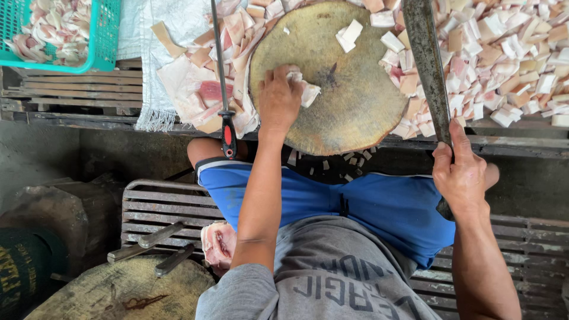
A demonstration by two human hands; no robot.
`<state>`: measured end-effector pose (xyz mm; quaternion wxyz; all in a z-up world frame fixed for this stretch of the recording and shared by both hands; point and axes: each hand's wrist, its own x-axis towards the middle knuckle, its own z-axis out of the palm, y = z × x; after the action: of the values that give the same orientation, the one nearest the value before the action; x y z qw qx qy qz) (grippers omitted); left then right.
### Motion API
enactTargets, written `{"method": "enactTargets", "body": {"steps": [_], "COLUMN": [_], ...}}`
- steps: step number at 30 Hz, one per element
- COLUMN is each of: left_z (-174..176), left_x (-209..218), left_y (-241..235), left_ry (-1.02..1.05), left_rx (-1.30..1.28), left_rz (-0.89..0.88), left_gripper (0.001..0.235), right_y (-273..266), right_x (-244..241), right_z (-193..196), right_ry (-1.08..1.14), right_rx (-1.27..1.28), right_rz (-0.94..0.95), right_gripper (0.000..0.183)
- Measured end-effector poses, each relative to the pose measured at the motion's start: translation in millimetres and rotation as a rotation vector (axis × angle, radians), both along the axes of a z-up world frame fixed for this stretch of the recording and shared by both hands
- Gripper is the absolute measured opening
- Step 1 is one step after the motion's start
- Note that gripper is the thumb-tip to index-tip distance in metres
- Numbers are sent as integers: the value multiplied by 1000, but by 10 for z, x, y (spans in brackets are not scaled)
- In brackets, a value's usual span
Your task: The person chops pieces of pork skin and fat into small squares using a large machete and a smaller knife on a round wooden cutting board.
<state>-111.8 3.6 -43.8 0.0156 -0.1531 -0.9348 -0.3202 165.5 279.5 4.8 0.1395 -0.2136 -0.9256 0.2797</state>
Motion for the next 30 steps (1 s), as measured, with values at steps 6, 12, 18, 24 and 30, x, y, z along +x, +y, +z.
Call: {"method": "enactTargets", "body": {"steps": [6,12,18,24,30], "left_z": [124,134,217,-61,-182], "left_x": [7,-142,-604,-173,-46], "left_y": [79,151,266,100,270], "left_ry": [-98,118,-58,-80,-343], "left_rx": [93,-203,379,45,209], "left_rz": [19,-127,127,-57,-209], "left_gripper": [46,18,31,42,18], "right_y": [-138,-205,-244,-332,-369], "right_x": [95,184,234,263,313], "right_z": [10,-20,0,-37,-38], "right_ry": [-2,-48,-9,12,-65], "right_rx": [-87,-165,-206,-278,-316], "right_rz": [-16,-70,-108,-87,-103], "right_gripper": [49,52,52,54,55]}}
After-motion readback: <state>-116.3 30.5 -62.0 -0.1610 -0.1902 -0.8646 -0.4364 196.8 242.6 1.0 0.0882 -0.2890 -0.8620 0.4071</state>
